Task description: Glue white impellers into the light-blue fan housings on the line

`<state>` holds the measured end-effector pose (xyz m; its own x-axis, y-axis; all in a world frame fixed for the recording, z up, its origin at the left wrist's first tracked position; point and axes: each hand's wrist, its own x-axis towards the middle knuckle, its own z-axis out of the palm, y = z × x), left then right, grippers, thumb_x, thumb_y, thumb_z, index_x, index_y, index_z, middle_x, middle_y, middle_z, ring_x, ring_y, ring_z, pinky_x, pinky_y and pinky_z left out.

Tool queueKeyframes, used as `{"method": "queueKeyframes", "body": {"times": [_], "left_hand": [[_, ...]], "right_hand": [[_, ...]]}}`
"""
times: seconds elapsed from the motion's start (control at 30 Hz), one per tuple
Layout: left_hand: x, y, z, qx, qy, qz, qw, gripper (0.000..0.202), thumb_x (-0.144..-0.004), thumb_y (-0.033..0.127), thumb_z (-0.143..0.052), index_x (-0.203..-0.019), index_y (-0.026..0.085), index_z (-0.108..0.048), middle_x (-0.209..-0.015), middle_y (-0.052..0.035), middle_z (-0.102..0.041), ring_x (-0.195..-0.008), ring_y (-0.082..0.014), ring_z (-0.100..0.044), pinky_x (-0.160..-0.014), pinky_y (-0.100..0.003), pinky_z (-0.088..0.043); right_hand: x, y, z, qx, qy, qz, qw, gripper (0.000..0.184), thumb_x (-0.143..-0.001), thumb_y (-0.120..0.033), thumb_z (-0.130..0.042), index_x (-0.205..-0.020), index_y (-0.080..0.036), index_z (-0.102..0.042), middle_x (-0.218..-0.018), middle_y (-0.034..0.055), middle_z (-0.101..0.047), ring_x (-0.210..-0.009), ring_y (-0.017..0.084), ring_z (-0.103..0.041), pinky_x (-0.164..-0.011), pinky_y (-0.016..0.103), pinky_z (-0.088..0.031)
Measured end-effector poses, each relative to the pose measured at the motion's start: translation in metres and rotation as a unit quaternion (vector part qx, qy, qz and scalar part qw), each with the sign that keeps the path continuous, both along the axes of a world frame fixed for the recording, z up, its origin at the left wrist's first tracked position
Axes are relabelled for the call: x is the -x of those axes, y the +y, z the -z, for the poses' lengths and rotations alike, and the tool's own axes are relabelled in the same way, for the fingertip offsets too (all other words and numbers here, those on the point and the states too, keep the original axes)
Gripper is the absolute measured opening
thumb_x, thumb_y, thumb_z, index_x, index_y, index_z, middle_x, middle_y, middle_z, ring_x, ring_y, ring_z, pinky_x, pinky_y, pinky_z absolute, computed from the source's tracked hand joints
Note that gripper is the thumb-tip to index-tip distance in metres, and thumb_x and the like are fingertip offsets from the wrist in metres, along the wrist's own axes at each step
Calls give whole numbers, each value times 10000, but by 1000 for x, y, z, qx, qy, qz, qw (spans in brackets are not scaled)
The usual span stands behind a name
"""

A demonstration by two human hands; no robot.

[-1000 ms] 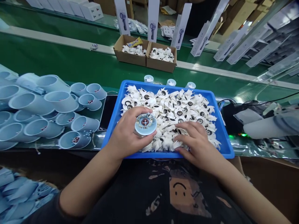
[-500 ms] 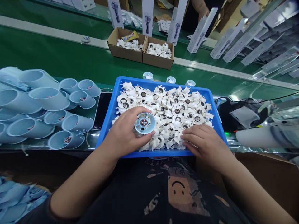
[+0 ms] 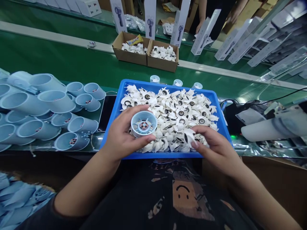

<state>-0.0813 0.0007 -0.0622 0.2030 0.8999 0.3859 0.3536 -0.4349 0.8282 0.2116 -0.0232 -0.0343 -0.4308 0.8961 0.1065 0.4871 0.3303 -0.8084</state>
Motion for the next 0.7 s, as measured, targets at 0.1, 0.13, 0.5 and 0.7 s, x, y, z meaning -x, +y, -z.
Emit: {"method": "queueKeyframes", "body": {"times": [0.1, 0.13, 0.5, 0.7], "left_hand": [[-10, -7, -12, 17, 71, 68, 995, 610, -828, 376, -735, -1369, 287, -467, -1310, -84, -615, -1163, -299, -621, -1010, -458, -509], [-15, -10, -17, 16, 106, 87, 990, 613, -828, 366, -731, -1369, 285, -456, -1319, -82, -604, -1176, -297, -612, -1020, -453, -503], [-48, -19, -28, -46, 206, 94, 973, 556, -811, 285, -753, -1291, 269, -472, -1312, -72, -621, -1214, -278, -588, -1023, -453, -483], [-55, -21, -39, -138, 217, 91, 962, 522, -863, 232, -677, -1346, 262, -482, -1237, -73, -684, -1131, -273, -643, -973, -455, -476]], "right_hand": [[8, -5, 13, 185, 267, 24, 945, 265, -968, -355, -617, -1227, -303, -601, -1145, 29, -670, -1017, 176, -654, -890, 320, -544], [11, -6, 17, 231, 317, 23, 920, 277, -950, -375, -644, -1214, -298, -619, -1129, 29, -682, -991, 173, -667, -898, 323, -551], [21, 6, -17, -42, 66, -24, 997, 227, -909, -211, -683, -1129, -266, -684, -1026, 39, -632, -937, 173, -604, -813, 318, -513], [27, 15, -22, -141, -14, -64, 988, 116, -921, -192, -650, -1020, -228, -698, -999, 50, -529, -924, 180, -549, -805, 348, -495]]}}
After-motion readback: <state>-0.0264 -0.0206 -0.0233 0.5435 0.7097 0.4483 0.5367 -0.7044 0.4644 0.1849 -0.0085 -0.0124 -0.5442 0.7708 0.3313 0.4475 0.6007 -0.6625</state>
